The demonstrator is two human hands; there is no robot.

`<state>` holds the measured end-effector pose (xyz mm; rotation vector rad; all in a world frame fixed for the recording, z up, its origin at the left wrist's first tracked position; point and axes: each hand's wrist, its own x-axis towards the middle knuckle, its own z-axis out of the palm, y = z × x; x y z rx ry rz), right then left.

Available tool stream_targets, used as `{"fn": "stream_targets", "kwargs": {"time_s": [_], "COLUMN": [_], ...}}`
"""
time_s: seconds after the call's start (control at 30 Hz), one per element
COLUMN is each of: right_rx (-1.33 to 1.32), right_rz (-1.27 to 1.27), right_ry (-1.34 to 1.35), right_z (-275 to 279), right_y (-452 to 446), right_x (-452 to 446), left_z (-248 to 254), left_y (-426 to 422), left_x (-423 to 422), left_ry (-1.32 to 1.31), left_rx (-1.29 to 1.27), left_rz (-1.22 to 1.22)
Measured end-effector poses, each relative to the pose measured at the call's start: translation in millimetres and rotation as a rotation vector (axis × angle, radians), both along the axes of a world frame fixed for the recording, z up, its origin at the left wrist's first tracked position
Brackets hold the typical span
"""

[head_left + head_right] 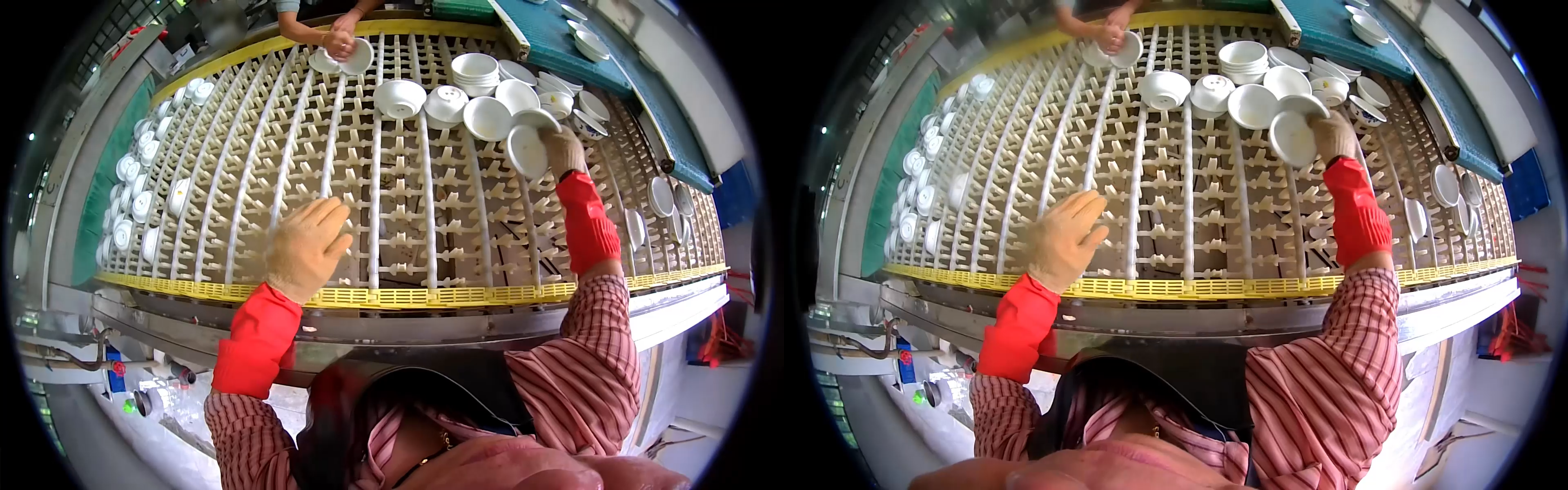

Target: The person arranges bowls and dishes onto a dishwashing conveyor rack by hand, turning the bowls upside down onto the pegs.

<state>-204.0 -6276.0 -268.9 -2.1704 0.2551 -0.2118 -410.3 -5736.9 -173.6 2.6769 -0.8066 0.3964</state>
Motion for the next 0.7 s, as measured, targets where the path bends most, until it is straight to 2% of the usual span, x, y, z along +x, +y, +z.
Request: {"fn": "stream_targets", "kwargs": {"time_s": [0.03, 0.07, 0.1, 0.13, 0.2, 0.23, 0.27, 0.33, 0.37, 0.47, 0.5, 0.53, 0.6, 0.63, 0.67, 0.7], "right_rx": [-0.180, -0.304, -0.121, 0.101, 0.322, 0.107, 0.234, 0.104, 0.140, -0.077, -0.378, -0.486, -0.532, -0.481, -0.429, -0.381], "right_rz": [-0.081, -0.104, 0.055, 0.083, 0.308, 0.523, 0.607, 0.810, 0.815, 0.590, 0.314, 0.324, 0.563, 0.551, 0.541, 0.576], "right_ry": [-0.024, 0.106, 0.172, 0.100, 0.207, 0.340, 0.377, 0.137, 0.060, -0.396, -0.583, -0.423, -0.131, -0.151, -0.168, -0.041], "right_z": [5, 30, 45, 26, 30, 63, 92, 89, 50, 102, 98, 95, 68, 59, 49, 43], "right_y": [24, 62, 89, 109, 161, 189, 217, 247, 257, 276, 282, 280, 269, 269, 270, 273], "right_x": [-16, -37, -55, -55, -58, -66, -89, -79, -18, 19, 58, 76, 113, 106, 92, 88], "left_z": [4, 10, 13, 14, 16, 14, 14, 17, 17, 15, -8, -17, -25, -12, -15, -21], "left_y": [-6, -12, -16, -19, -21, -23, -24, -22, -20, -12, 3, 10, 15, 12, 17, 21], "left_x": [-2, -2, -3, -4, -5, -7, -8, -9, -8, 3, 13, 15, 17, 15, 16, 17], "left_ry": [-0.029, -0.057, -0.084, -0.130, -0.220, -0.254, -0.249, -0.242, -0.208, -0.079, -0.093, -0.085, -0.065, 0.238, 0.223, 0.212], "left_rx": [0.012, 0.022, 0.034, 0.036, 0.045, 0.004, 0.014, 0.035, 0.072, 0.154, 0.093, 0.075, 0.041, 0.099, 0.012, -0.075], "left_rz": [-0.029, -0.059, -0.086, -0.120, -0.178, -0.193, -0.209, -0.225, -0.166, 0.030, 0.107, 0.172, 0.302, 0.493, 0.492, 0.488]}}
